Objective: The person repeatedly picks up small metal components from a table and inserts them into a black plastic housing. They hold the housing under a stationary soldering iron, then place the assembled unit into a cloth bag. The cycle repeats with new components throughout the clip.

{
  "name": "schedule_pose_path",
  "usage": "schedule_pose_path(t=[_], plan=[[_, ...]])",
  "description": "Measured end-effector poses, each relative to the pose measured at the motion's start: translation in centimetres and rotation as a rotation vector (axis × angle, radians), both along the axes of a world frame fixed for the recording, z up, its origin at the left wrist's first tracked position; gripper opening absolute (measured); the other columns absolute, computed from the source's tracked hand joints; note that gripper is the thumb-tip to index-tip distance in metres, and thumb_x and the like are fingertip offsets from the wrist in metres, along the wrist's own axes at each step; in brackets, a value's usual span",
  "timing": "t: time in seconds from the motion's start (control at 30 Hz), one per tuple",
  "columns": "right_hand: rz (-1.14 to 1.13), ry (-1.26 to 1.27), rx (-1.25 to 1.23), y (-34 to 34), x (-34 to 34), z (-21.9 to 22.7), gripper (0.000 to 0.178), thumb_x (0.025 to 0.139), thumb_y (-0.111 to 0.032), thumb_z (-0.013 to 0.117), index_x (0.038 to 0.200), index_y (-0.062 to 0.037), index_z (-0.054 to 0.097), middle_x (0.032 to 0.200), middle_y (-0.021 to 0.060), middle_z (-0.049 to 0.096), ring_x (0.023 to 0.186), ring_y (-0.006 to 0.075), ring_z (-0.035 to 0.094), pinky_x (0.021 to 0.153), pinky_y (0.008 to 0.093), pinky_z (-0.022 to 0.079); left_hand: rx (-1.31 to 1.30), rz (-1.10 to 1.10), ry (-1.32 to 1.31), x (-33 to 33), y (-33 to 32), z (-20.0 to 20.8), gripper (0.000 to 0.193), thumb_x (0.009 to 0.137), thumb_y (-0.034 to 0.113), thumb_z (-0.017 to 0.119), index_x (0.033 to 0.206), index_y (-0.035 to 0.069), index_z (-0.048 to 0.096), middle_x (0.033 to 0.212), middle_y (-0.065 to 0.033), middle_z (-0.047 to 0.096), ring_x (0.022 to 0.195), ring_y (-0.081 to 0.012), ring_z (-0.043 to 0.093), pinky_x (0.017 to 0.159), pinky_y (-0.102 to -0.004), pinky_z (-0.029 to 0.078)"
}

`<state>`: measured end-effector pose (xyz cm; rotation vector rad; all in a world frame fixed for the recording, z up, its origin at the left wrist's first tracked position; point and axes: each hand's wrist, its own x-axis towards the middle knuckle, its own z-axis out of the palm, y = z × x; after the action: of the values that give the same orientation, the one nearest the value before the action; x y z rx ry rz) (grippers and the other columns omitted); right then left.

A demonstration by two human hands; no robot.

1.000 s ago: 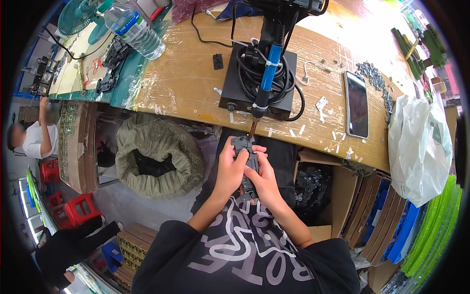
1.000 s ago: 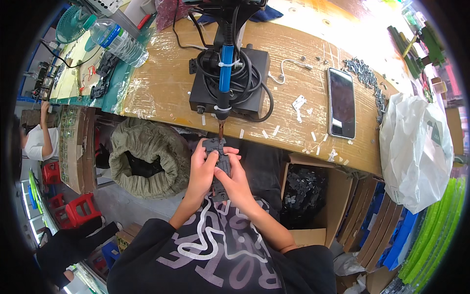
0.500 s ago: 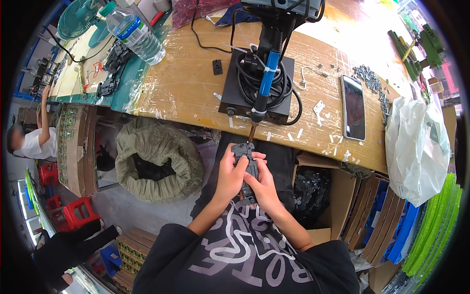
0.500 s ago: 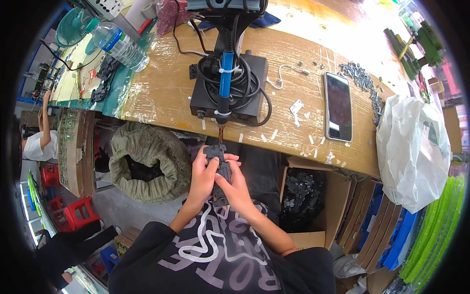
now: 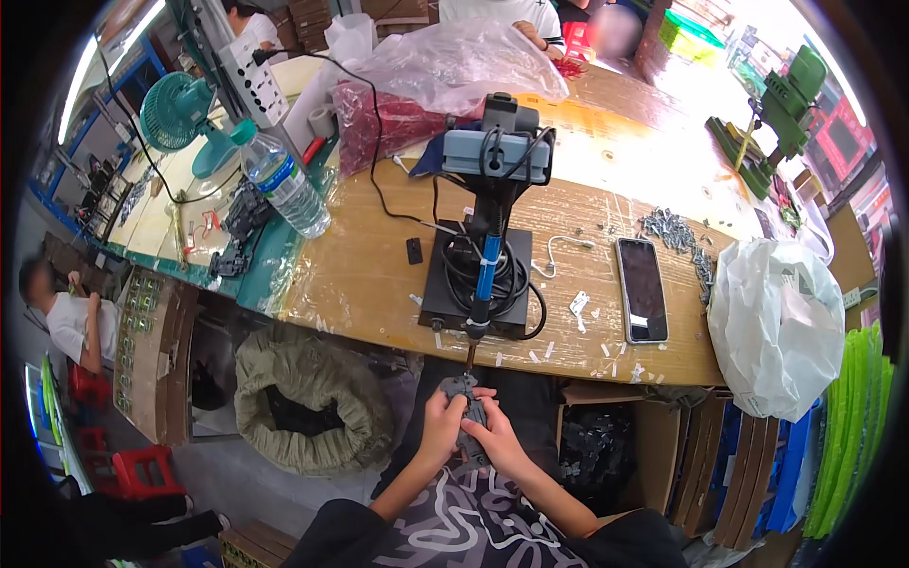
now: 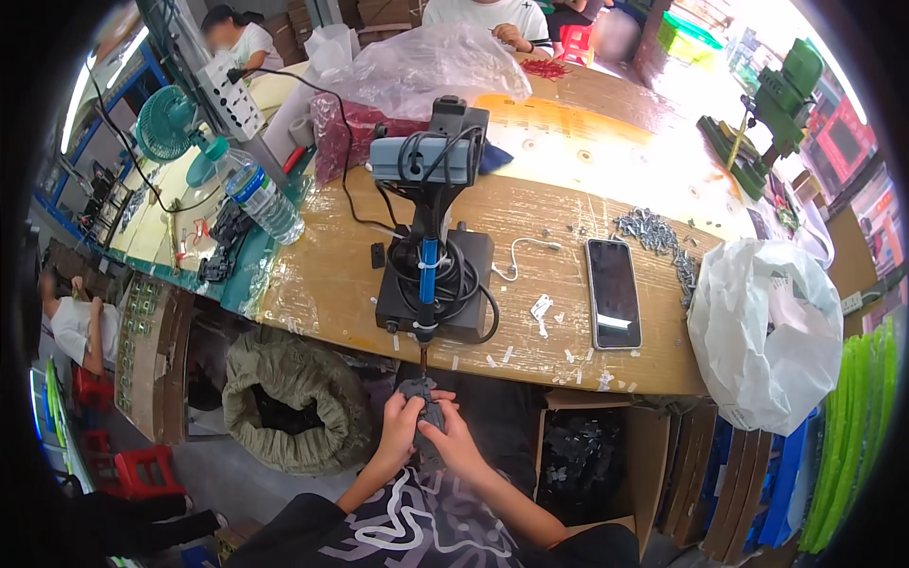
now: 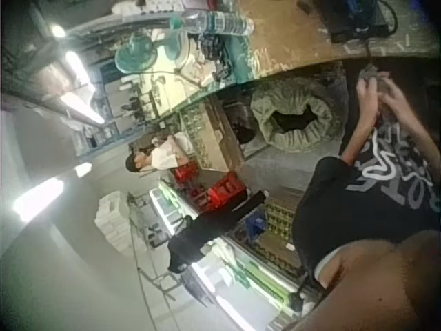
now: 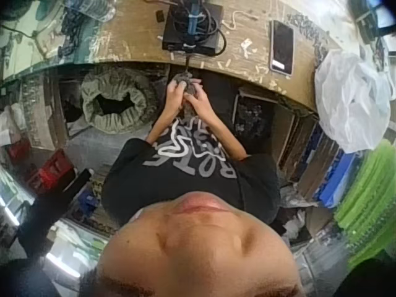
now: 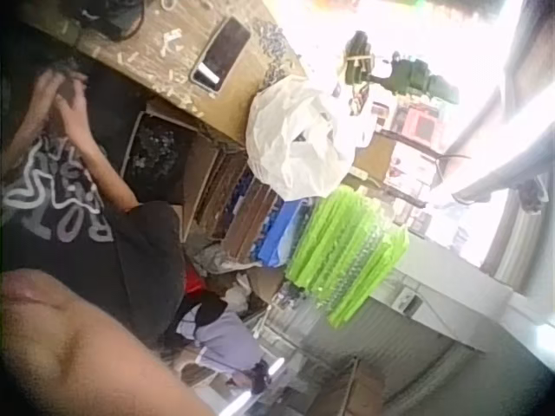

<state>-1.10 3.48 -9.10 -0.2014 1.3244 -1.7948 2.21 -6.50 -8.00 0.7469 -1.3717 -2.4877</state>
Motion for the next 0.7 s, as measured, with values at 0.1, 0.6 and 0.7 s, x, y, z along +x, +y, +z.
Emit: schedule_pose_path(t=[0.1,0.6,0.7], plan=[[0.027,-0.007,0.030,0.7,0.3,-0.7,0.034,0.081,-0.007,0.049,0.112,-0.0031,0.035,0.083,0.0058,0.050,0.061,0.0117,0.055,0.048,0.0232,0.047,0.062,-0.030,-0.054,0.3,0.5,-0.6,0.022,0.082,0.005,0.032,0.097,-0.005,0.043,0.093,-0.0179,0.058,0.082,-0.0233,0.059,0.070,-0.0306,0.049],[-0.031,-0.044,0.112,3.4,-0.5,-2.1,0.028,0.082,-0.010,0.047,0.107,-0.0042,0.035,0.067,0.0093,0.055,0.045,0.0147,0.053,0.035,0.0223,0.041,-0.062,-0.208,-0.165,0.3,1.9,-4.7,0.027,0.086,0.014,0.038,0.108,-0.002,0.040,0.104,-0.0158,0.055,0.090,-0.0201,0.055,0.074,-0.0320,0.047],[-0.182,-0.017,0.210,5.2,-1.3,-3.5,0.027,0.083,-0.011,0.046,0.106,-0.0056,0.033,0.061,0.0101,0.055,0.038,0.0150,0.050,0.027,0.0224,0.035,0.055,-0.219,-0.150,0.8,0.3,-4.5,0.038,0.086,0.020,0.046,0.115,-0.002,0.037,0.111,-0.0184,0.050,0.094,-0.0239,0.055,0.076,-0.0340,0.048]])
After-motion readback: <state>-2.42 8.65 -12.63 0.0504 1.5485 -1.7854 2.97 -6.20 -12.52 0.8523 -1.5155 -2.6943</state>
